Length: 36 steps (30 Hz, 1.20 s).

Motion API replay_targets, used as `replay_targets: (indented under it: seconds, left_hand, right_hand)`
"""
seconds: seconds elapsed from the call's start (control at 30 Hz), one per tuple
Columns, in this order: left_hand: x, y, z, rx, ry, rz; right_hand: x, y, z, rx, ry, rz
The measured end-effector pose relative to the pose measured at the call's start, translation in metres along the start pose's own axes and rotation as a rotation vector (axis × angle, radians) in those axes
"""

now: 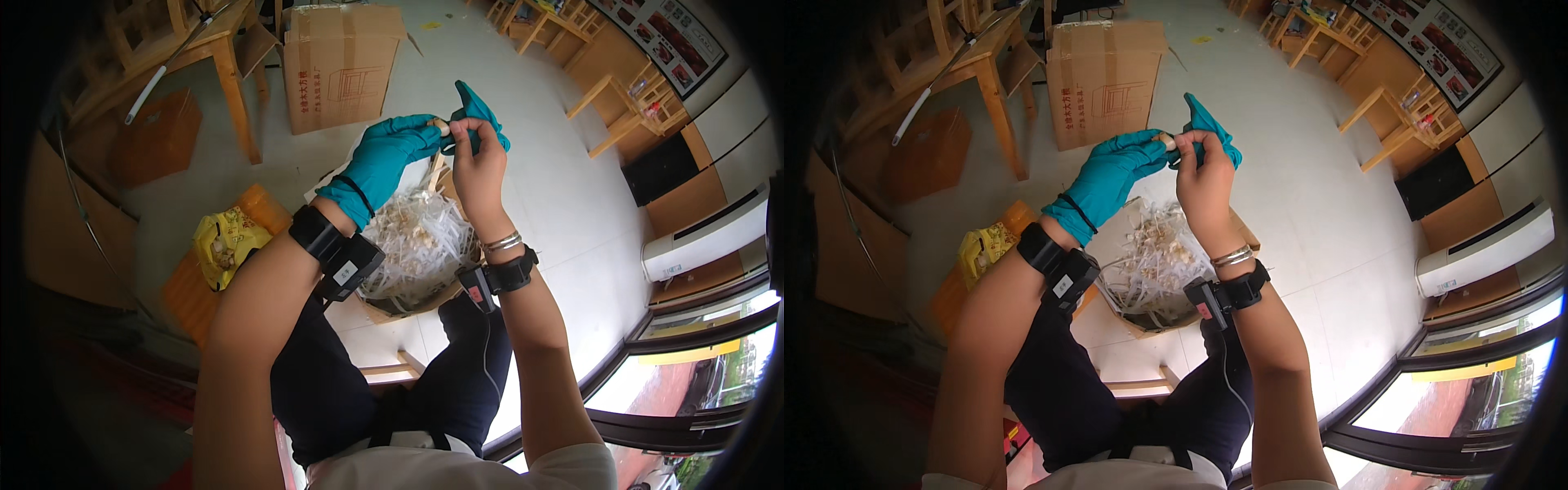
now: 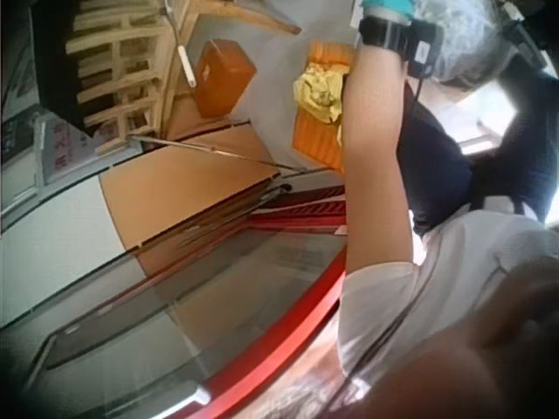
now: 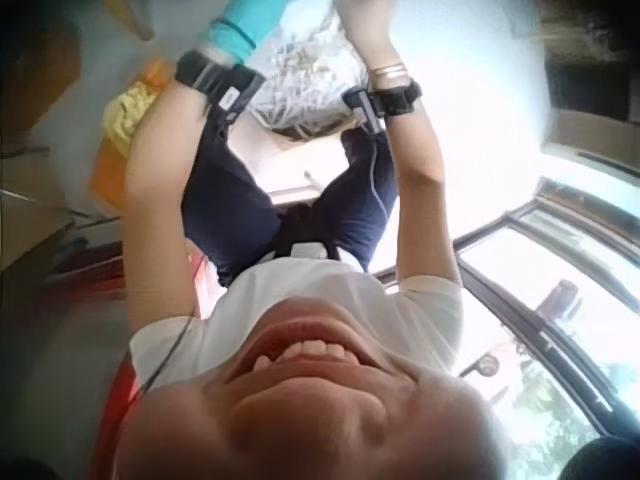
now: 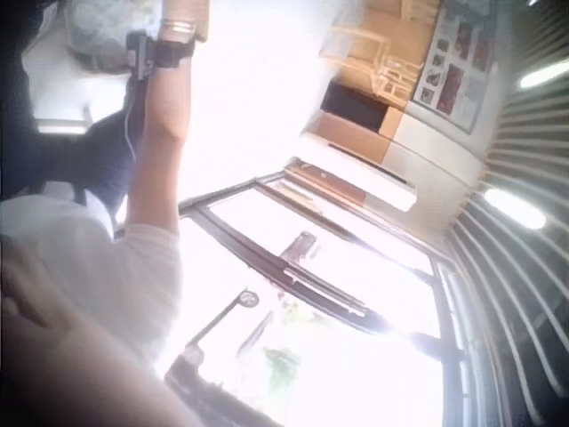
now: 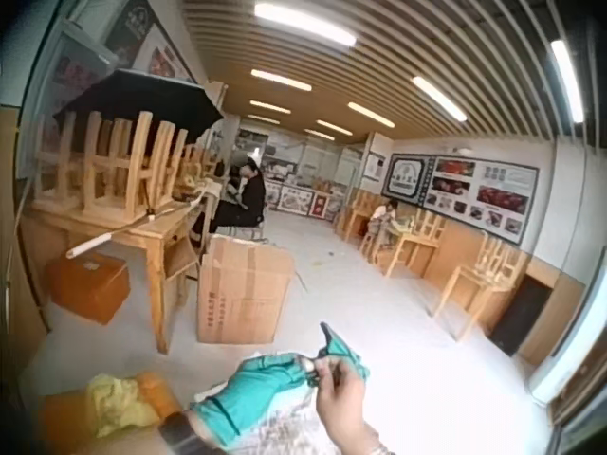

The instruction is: The person assembles small wooden components by hand, fitting pieces together while seated at a workspace.

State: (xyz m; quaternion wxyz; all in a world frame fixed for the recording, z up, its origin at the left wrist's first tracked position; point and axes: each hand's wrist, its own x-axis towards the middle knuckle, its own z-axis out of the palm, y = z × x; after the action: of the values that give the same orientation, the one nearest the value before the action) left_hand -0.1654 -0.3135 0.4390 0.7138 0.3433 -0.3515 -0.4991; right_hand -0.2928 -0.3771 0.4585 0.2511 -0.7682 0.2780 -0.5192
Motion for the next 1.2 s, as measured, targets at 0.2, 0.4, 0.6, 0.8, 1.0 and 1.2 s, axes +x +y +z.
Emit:
replay_targets:
  seconds: [0.2,0.4,0.6,0.8,1.0,1.2]
  left_hand:
    - [0.013,0.010,-0.008,0.193,-0.045,0.074]
    - [0.022,0.000,-0.012,0.574,-0.072,0.087]
    - [0.038,-0.021,-0.014,0.782,-0.102,0.081]
    - [0.051,-0.040,-0.012,0.831,-0.113,0.106]
    - [0.063,-0.053,-0.006,0.923,-0.119,0.155]
    - [0.066,-0.062,0.015,0.886,-0.054,0.113]
  right_hand:
    - [0.008,0.031,-0.013,0.350,-0.063,0.384]
    - [0.001,0.057,-0.011,0.298,-0.245,0.314]
    - [-0.006,0.070,-0.011,0.304,-0.245,0.272]
    - [-0.008,0.086,-0.022,0.271,-0.221,0.288]
    - [-0.009,0.098,-0.028,0.258,-0.167,0.303]
    - [-0.009,0.088,-0.032,0.006,0.001,0.157]
